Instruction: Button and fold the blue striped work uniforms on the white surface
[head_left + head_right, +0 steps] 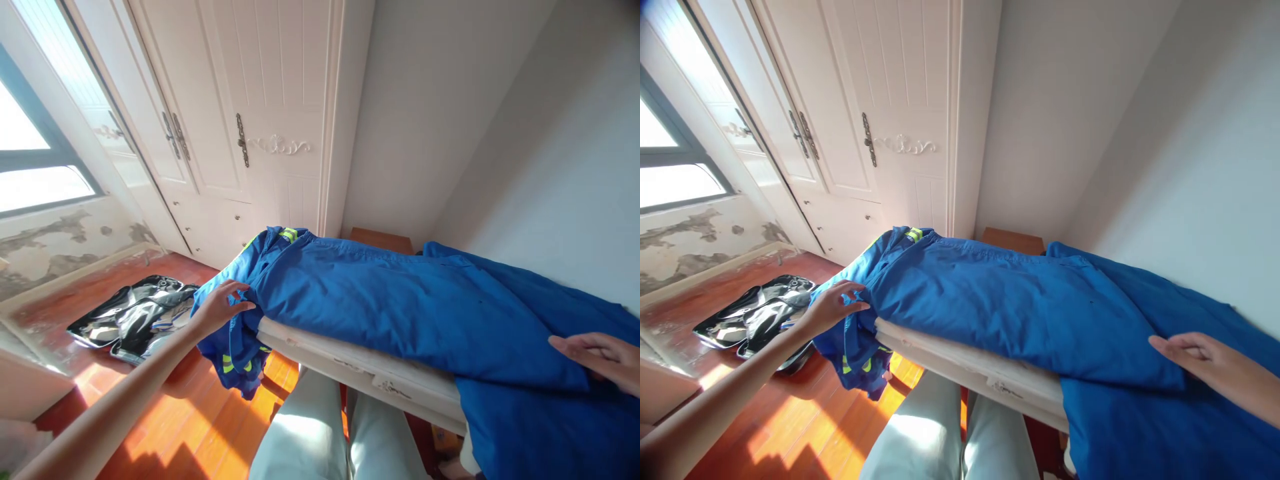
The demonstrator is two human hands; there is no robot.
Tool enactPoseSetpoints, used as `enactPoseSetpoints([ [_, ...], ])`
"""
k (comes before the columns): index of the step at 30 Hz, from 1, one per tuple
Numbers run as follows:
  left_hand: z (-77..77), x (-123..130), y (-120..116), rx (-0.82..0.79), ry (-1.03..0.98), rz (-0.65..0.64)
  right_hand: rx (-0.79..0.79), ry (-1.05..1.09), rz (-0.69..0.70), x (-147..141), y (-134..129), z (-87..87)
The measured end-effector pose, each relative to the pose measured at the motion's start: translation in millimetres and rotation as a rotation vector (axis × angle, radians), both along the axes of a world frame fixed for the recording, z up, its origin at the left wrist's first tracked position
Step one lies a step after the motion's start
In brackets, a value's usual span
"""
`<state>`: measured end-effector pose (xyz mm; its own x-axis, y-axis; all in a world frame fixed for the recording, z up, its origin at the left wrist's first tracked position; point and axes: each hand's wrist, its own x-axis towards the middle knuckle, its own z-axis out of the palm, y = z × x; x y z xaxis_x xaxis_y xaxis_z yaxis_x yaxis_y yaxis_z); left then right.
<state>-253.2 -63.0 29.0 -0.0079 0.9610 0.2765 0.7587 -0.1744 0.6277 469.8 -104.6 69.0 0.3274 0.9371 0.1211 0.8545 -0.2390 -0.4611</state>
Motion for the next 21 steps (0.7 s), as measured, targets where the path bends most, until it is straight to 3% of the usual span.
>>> enactPoseSetpoints([
  [3,-4.7,3,2,0.053,-0.024,-0.009,-0.257,0.238,-0.117,-26,-27,4.7],
  [8,-5.3,8,7,0.094,-0.082,0.066,-0.153,0.345,-0.109,-71,-42,25.4],
  [14,1.7,7,17,0.146,-0.129,0.236,0.024,0.651,-0.213,-64,-41,39.3],
  [17,-3.2,8,19,0.129,-0.161,0.295,-0.007,0.742,-0.236,-61,-43,36.0],
  [21,-8.2,10,16,0.076,-0.143,0.261,-0.06,0.731,-0.248,-68,-47,30.8],
])
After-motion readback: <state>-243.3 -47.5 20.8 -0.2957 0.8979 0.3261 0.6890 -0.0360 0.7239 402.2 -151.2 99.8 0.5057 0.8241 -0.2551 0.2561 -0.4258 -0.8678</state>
